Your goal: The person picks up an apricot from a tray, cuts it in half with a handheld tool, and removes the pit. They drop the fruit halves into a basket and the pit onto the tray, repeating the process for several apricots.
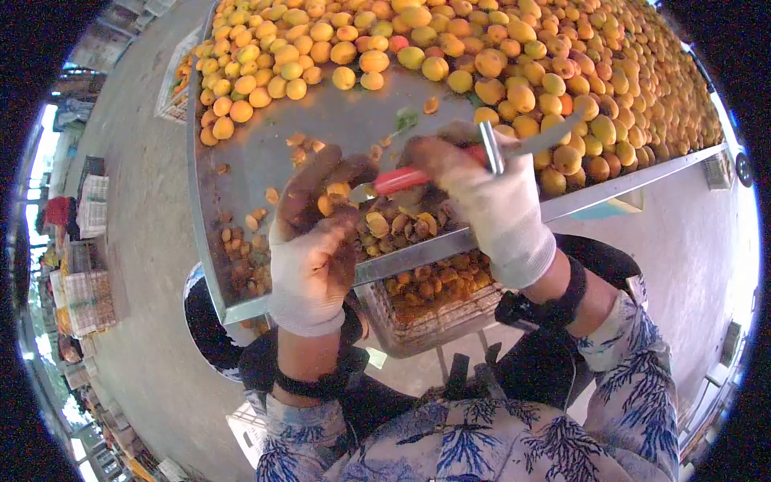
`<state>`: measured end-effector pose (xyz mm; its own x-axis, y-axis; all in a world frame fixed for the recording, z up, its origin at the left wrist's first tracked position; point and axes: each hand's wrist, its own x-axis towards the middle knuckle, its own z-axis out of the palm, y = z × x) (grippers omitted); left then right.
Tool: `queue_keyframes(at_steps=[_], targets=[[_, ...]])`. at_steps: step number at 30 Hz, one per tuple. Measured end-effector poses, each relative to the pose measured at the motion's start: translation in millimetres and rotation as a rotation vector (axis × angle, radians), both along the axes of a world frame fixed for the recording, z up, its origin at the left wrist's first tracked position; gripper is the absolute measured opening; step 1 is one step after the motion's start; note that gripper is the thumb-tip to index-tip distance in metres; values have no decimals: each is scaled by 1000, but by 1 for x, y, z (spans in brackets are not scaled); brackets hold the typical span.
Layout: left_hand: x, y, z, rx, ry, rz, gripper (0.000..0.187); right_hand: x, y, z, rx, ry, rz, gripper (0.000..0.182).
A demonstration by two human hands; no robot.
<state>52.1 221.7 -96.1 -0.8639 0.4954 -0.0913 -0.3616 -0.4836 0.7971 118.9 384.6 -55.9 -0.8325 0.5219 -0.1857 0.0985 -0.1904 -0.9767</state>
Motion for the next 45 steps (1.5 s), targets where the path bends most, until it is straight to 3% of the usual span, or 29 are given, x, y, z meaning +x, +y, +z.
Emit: queue_keyframes(at_steps=[1, 2, 4, 5, 8, 9, 10, 12, 16, 20, 24, 26, 28, 30, 32, 33, 34, 36, 38, 41, 45], targets=[[0, 0, -3, 9, 7, 10, 62, 2, 1, -12, 347, 181, 42, 7], [0, -1, -5, 10, 5, 12, 62, 2, 4, -11, 348, 179, 44, 7], [2, -1, -7, 42, -73, -34, 61, 1, 7, -6, 889, 447, 228, 6], [3, 0, -6, 40, -74, -35, 61, 5, 5, -3, 623, 202, 222, 7], [8, 4, -3, -5, -100, -8, 61, 3, 0, -18, 503, 251, 130, 9], [8, 3, -6, -4, -104, -11, 58, 3, -2, -15, 958, 317, 166, 9], [8, 3, -9, -2, -108, -10, 56, 1, -2, -13, 961, 324, 171, 9], [8, 4, -8, -64, -51, -3, 56, 0, -4, -11, 402, 200, 170, 8], [6, 2, 2, -164, -33, -22, 56, 0, 2, -1, 495, 196, 227, 12], [7, 1, -5, -98, -62, -56, 54, -3, 10, 0, 468, 174, 272, 11], [11, -3, 2, -90, -30, -120, 52, -10, 33, -12, 100, -23, 183, 13], [12, -4, 5, -128, -26, -167, 52, -6, 36, -3, 81, -81, 221, 14], [12, -2, 5, -244, -96, -273, 49, -1, 37, 0, 387, -16, 376, 21], [12, -1, 5, -228, -130, -284, 51, 1, 36, 1, 412, -42, 415, 22], [10, -4, 2, -218, -155, -318, 54, -1, 40, -4, 353, 27, 367, 23], [8, -7, -2, -53, -184, -349, 57, -6, 43, -10, 119, -52, 328, 24], [6, -9, -5, 117, -212, -371, 61, -4, 42, -11, 121, -48, 322, 24], [8, -6, -4, 26, -190, -328, 63, -4, 36, -10, -75, -172, 233, 23], [11, -5, -2, -71, -178, -278, 66, -4, 34, -15, -95, -111, 222, 21], [13, -6, -4, -164, -174, -336, 66, 1, 25, 15, 67, -274, 313, 20], [14, -3, -7, -11, -302, -364, 68, 2, 31, -5, -72, -174, 213, 25]])
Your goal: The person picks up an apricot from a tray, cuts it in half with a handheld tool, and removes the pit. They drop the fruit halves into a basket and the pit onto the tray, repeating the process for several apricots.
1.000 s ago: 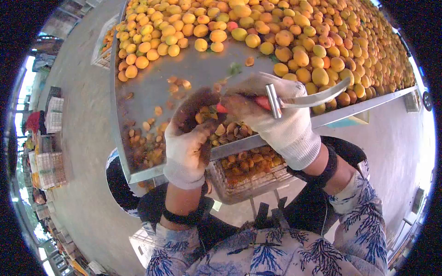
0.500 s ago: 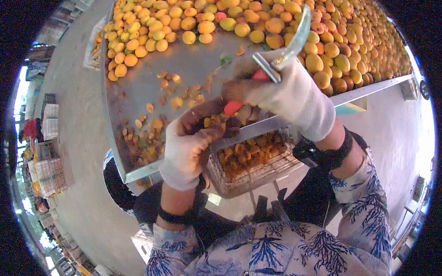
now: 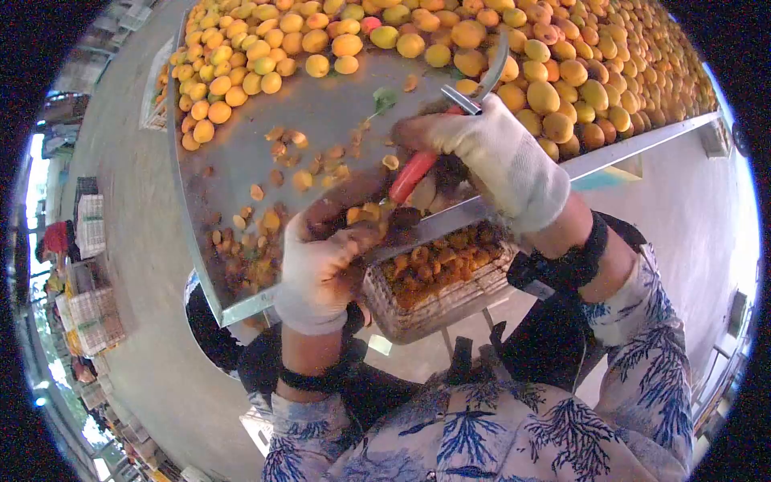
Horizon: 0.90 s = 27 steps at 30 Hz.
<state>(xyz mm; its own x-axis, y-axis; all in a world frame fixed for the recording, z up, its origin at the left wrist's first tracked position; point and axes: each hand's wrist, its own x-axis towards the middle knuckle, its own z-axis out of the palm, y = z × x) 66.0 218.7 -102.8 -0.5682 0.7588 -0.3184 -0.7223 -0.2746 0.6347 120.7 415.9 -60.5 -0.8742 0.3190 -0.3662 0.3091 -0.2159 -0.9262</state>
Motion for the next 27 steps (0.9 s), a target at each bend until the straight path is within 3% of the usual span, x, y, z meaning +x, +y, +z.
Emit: queue_keyframes(at_steps=[5, 7, 10, 14, 17, 19, 23, 26, 27], targets=[[-7, -5, -2, 41, 82, 33, 69, 0, -6, -5, -298, -176, -46, 27], [-6, -2, 13, 105, -3, 28, 66, 4, -16, -5, -491, -120, -209, 24], [-8, 0, 14, 62, 29, 29, 62, -3, -8, -28, -557, -244, -203, 26], [-8, 2, 12, 60, 66, 34, 58, 0, -3, -39, -681, -191, -123, 24], [-8, 8, -2, 224, 90, 56, 53, -5, -7, -48, -789, -164, -145, 23], [-9, 13, 8, 147, 46, 179, 50, -8, -13, -48, -847, -141, -298, 23], [-9, 15, 5, 109, 44, 256, 50, -10, -20, -38, -792, 2, -260, 26], [-10, 11, -4, 52, 82, 317, 46, -11, -29, -27, -593, 192, -303, 30], [-9, 12, -4, -29, -25, 339, 44, -15, -25, -25, -448, 237, -362, 32]])
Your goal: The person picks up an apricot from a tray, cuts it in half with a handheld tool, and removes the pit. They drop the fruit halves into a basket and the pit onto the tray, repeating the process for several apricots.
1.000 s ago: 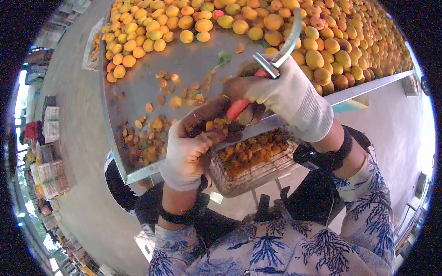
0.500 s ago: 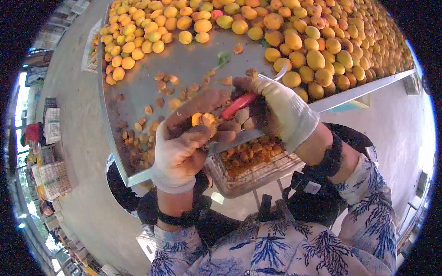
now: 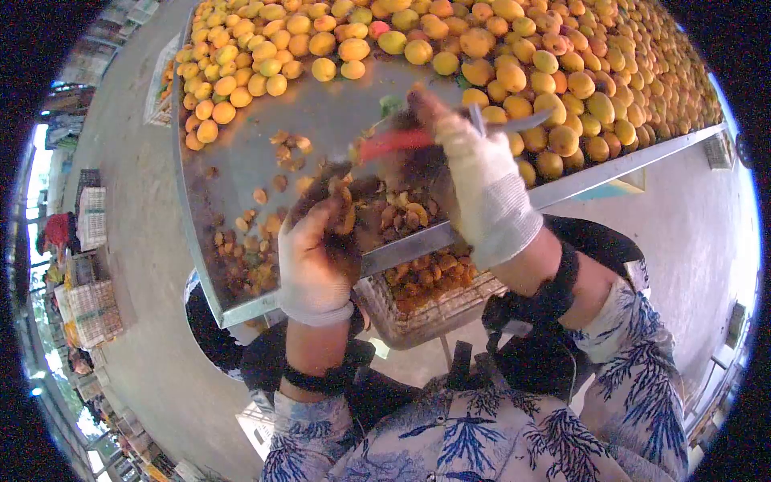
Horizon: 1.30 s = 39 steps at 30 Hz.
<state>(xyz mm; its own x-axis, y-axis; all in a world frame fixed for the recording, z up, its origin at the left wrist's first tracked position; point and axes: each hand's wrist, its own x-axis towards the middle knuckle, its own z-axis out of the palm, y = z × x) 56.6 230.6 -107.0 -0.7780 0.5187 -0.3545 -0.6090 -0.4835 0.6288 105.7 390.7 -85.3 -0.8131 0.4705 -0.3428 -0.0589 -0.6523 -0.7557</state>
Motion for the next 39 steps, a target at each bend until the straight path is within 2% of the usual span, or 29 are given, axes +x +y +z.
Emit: queue_keyframes(at_steps=[1, 2, 4, 6, 8, 9, 10, 12, 13, 14, 16, 17, 18, 19, 20, 21, 22, 24, 26, 28, 30, 31, 32, 33, 34, 35, 36, 38, 39], targets=[[1, 1, 0, -60, -119, 19, 42, -4, 5, 2, 142, 1, -81, 34], [1, 2, 2, -57, -120, 11, 42, -8, 13, 3, 146, 0, -89, 34], [3, 2, 8, -194, -25, 40, 37, -8, 34, 6, 473, 120, -19, 36], [4, -1, 10, -232, 21, 25, 35, -2, 49, 13, 498, 74, -15, 35], [3, -4, 9, -315, 117, 17, 31, 1, 67, 18, 625, 33, -71, 34], [4, -4, 8, -357, 167, 17, 30, 5, 78, 22, 762, -109, -18, 32], [5, -2, 8, -400, 218, 20, 28, 8, 86, 25, 779, -116, -26, 32], [9, 3, 11, -408, 140, 54, 35, 12, 98, 36, 1100, -477, 104, 27], [9, 3, 15, -379, 166, 31, 38, 9, 106, 20, 1299, -445, 15, 22], [9, 4, 18, -350, 192, 9, 41, 16, 114, 13, 1307, -450, 10, 22], [9, 10, 4, -413, 193, 57, 47, 21, 117, 14, 1720, -502, 94, 26], [10, 8, 1, -400, 228, -5, 46, 21, 117, 16, 1581, -562, 187, 35], [12, 7, 0, -388, 264, -67, 45, 20, 119, 11, 1584, -565, 186, 35], [13, 9, 3, -385, 263, -67, 45, 18, 122, 0, 1674, -666, 308, 39], [15, 11, 10, -453, 298, -260, 43, 16, 123, -10, 1758, -766, 432, 42], [17, 13, 15, -521, 332, -454, 42, 13, 119, -18, 1874, -820, 463, 48], [21, 15, 11, -522, 336, -455, 42, 10, 116, -24, 1873, -820, 458, 48], [28, 19, 3, -427, 594, -752, 38, 3, 112, -32, 1998, -897, 545, 50], [32, 20, 8, -390, 617, -786, 39, 0, 112, -25, 1933, -927, 579, 48], [31, 19, 9, -348, 639, -813, 39, 1, 110, -16, 1723, -682, 479, 48], [28, 17, 6, -343, 366, -579, 44, 7, 95, 0, 1636, -588, 476, 49], [26, 19, 4, -318, 315, -432, 49, 10, 83, 9, 1523, -453, 468, 49], [25, 21, 5, -332, 310, -420, 49, 13, 72, 15, 1400, -324, 457, 49], [24, 22, 8, -204, 203, -285, 51, 14, 61, 17, 1387, -310, 467, 49], [21, 21, 11, -78, 100, -151, 54, 15, 50, 19, 1396, -190, 553, 52], [16, 19, 13, -122, 145, -209, 59, 15, 41, 21, 1401, -69, 633, 55], [16, 14, 10, -137, 147, -209, 59, 16, 33, 27, 1388, -61, 630, 55], [13, 6, 0, -109, 0, -209, 60, 15, 24, 39, 1261, -43, 694, 57], [14, 6, 10, -53, 12, -136, 59, 13, 20, 36, 1201, -25, 553, 54]])
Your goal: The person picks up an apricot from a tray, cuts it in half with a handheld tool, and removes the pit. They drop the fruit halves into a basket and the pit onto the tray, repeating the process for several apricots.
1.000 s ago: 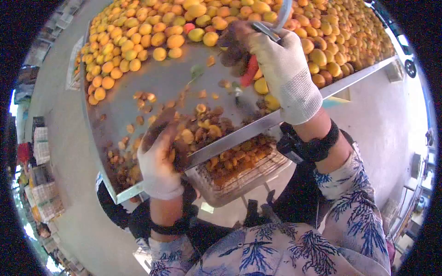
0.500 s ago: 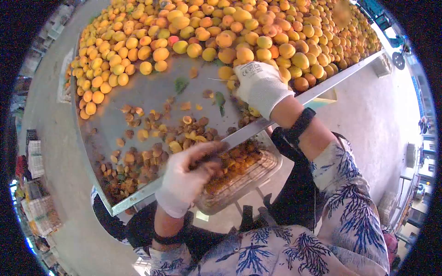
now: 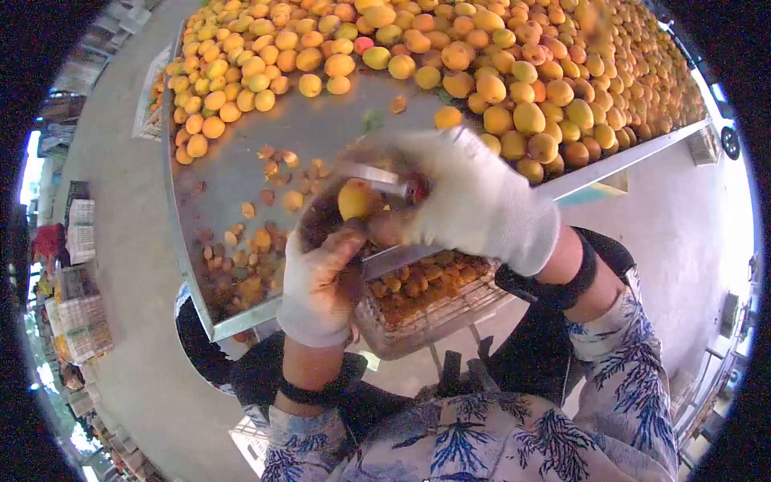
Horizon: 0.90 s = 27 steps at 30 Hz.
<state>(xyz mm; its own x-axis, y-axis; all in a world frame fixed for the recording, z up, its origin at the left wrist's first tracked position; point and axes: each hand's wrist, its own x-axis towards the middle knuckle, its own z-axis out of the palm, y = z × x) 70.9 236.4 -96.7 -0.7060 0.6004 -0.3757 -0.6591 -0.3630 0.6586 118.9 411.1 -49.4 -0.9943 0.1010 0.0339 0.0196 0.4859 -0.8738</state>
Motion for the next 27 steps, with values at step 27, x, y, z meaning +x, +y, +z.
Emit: queue_keyframes(at_steps=[27], targets=[[-18, -22, -7, 157, 216, 119, 66, 8, -14, -14, 37, -9, -5, 41]])
